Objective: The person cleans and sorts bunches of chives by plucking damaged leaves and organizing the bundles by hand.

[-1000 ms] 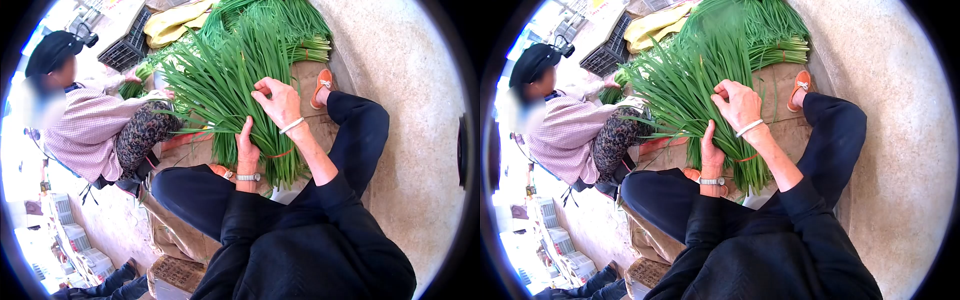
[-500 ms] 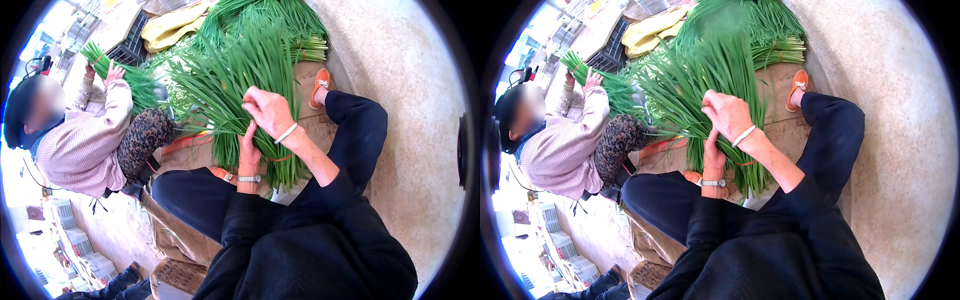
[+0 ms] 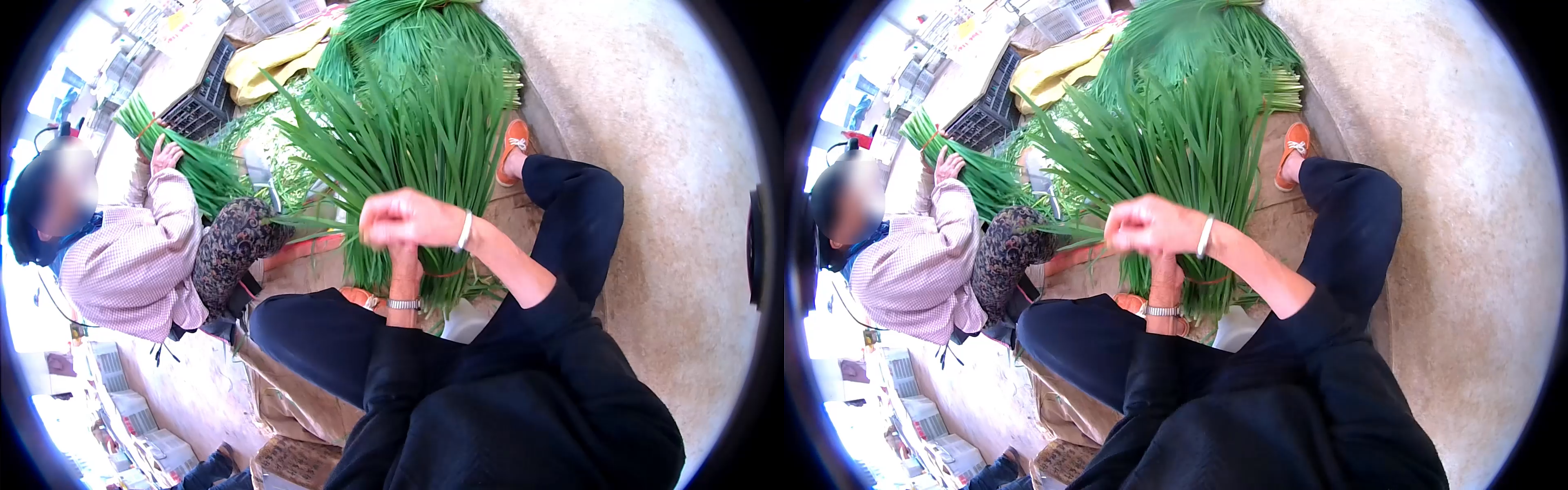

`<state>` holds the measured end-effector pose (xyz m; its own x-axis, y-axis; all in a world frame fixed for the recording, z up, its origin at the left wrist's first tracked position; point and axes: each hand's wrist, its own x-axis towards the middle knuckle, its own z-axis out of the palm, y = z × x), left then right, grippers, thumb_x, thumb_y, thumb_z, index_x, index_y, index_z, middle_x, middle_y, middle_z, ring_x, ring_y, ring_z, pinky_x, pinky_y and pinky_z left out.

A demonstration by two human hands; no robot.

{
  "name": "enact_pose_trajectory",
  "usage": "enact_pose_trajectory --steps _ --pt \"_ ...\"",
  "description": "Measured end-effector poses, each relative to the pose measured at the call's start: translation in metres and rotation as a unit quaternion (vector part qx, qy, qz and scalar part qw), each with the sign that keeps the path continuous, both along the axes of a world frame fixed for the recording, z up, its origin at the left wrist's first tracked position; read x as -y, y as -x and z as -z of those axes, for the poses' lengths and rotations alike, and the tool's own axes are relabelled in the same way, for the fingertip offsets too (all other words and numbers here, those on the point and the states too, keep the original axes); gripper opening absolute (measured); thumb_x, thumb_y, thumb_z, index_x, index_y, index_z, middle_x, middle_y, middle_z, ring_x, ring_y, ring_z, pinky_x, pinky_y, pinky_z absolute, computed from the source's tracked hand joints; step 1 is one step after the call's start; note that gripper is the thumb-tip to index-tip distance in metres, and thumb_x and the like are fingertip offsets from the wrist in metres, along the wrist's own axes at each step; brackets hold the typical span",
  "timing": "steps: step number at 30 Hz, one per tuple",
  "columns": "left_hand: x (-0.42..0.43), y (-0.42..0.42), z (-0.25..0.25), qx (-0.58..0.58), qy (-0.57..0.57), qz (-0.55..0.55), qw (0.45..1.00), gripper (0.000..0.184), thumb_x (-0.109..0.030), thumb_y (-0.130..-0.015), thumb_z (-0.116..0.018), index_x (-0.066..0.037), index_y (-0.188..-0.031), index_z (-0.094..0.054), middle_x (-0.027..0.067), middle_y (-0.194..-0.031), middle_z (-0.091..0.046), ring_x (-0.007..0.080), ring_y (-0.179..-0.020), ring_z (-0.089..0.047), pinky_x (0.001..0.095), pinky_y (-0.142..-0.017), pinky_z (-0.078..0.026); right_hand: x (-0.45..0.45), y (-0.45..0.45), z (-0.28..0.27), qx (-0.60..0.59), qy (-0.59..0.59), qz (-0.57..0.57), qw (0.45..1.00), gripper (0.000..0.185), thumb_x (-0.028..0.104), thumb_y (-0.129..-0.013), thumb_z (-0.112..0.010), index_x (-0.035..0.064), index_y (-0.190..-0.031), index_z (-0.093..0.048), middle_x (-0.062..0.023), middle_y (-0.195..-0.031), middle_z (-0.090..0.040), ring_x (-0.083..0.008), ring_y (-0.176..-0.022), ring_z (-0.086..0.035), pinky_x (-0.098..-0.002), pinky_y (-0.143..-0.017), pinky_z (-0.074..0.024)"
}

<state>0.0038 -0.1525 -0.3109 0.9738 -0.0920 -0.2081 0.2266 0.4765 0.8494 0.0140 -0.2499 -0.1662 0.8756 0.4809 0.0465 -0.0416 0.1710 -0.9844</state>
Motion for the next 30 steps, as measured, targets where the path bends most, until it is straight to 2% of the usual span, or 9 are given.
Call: enact_pose_trajectory --steps 1,2,4,6,8,12,16,24,30 --pt "-0.002 0.0 0.008 0.014 -0.036 -0.009 0.999 0.075 0.001 -0.072 -0.071 -0.005 -0.134 -0.03 0.0097 -0.125 -0.045 0.0205 -0.106 -0.053 0.0327 -0.086 -0.049 -0.004 0.0 -0.015 0.015 0.005 0.002 1.0 0.012 0.018 -0.087 -0.057 0.0058 -0.089 -0.06 0.0012 -0.072 -0.057 -0.0067 -0.058 -0.049 -0.0229 -0.05 -0.0415" --pt "-0.001 0.0 0.015 -0.011 0.007 0.015 1.0 0.072 0.001 -0.071 -0.071 -0.004 -0.132 -0.033 0.0093 -0.122 -0.047 0.0205 -0.104 -0.054 0.0324 -0.086 -0.049 0.01 0.018 -0.034 0.067 0.116 -0.136 0.982 0.017 0.02 -0.087 -0.058 0.0039 -0.085 -0.061 -0.001 -0.073 -0.061 -0.0094 -0.061 -0.052 -0.0252 -0.054 -0.0442" --pt "-0.007 -0.001 0.018 -0.06 0.086 0.052 0.993 0.066 0.003 -0.068 -0.072 -0.002 -0.126 -0.041 0.0086 -0.115 -0.052 0.0204 -0.101 -0.055 0.0319 -0.086 -0.048 0.017 0.024 -0.05 0.155 0.202 -0.118 0.96 0.019 0.022 -0.087 -0.058 0.0029 -0.084 -0.063 -0.0035 -0.076 -0.064 -0.011 -0.065 -0.056 -0.0268 -0.06 -0.0463" --pt "0.007 0.009 -0.041 -0.014 0.052 0.031 0.998 0.062 0.004 -0.066 -0.073 0.001 -0.122 -0.046 0.0098 -0.11 -0.057 0.0213 -0.099 -0.057 0.032 -0.087 -0.048 0.049 0.024 -0.077 0.143 0.21 0.046 0.966 0.018 0.021 -0.087 -0.057 0.0045 -0.087 -0.064 -0.0056 -0.079 -0.066 -0.0117 -0.069 -0.058 -0.0272 -0.063 -0.0471" --pt "0.006 0.004 -0.044 -0.02 0.036 0.077 0.996 0.062 0.005 -0.066 -0.072 0.001 -0.122 -0.046 0.0116 -0.11 -0.058 0.0224 -0.098 -0.058 0.0329 -0.087 -0.049 0.075 0.012 -0.088 0.238 0.203 0.251 0.916 0.016 0.019 -0.087 -0.057 0.0049 -0.087 -0.065 -0.0067 -0.08 -0.066 -0.0128 -0.071 -0.061 -0.0272 -0.062 -0.0473" --pt "0.009 0.006 -0.05 -0.021 0.048 0.08 0.995 0.061 0.006 -0.066 -0.071 0.002 -0.122 -0.046 0.0121 -0.112 -0.057 0.0228 -0.097 -0.059 0.0331 -0.087 -0.049 0.141 -0.022 -0.106 0.339 0.418 0.388 0.748 0.016 0.02 -0.085 -0.057 0.008 -0.089 -0.066 -0.0072 -0.086 -0.063 -0.021 -0.082 -0.059 -0.0304 -0.077 -0.0465" --pt "0.01 0.006 -0.054 -0.033 0.052 0.095 0.994 0.059 0.006 -0.066 -0.071 0.002 -0.12 -0.048 0.0115 -0.111 -0.058 0.022 -0.096 -0.059 0.0328 -0.087 -0.049 0.164 -0.043 -0.092 0.304 0.563 0.297 0.709 0.027 0.033 -0.08 -0.062 0.0094 -0.092 -0.066 -0.0073 -0.106 -0.06 -0.0254 -0.103 -0.052 -0.0365 -0.092 -0.0391" --pt "0.008 0.009 -0.053 -0.03 0.039 0.098 0.994 0.057 0.005 -0.067 -0.07 0.002 -0.12 -0.048 0.0113 -0.111 -0.059 0.0221 -0.096 -0.059 0.033 -0.087 -0.049 0.165 -0.047 -0.072 0.268 0.476 0.238 0.803 0.024 0.029 -0.076 -0.068 0.0063 -0.085 -0.065 -0.0097 -0.102 -0.061 -0.0253 -0.097 -0.055 -0.0364 -0.088 -0.0416" --pt "0.011 0.005 -0.054 -0.022 0.06 0.099 0.993 0.06 0.003 -0.068 -0.07 0.002 -0.122 -0.046 0.0117 -0.112 -0.058 0.0226 -0.096 -0.059 0.034 -0.087 -0.048 0.15 -0.04 -0.071 0.257 0.441 0.288 0.81 0.017 0.022 -0.078 -0.067 0.0048 -0.081 -0.064 -0.0074 -0.095 -0.064 -0.0187 -0.09 -0.058 -0.0313 -0.082 -0.0448"
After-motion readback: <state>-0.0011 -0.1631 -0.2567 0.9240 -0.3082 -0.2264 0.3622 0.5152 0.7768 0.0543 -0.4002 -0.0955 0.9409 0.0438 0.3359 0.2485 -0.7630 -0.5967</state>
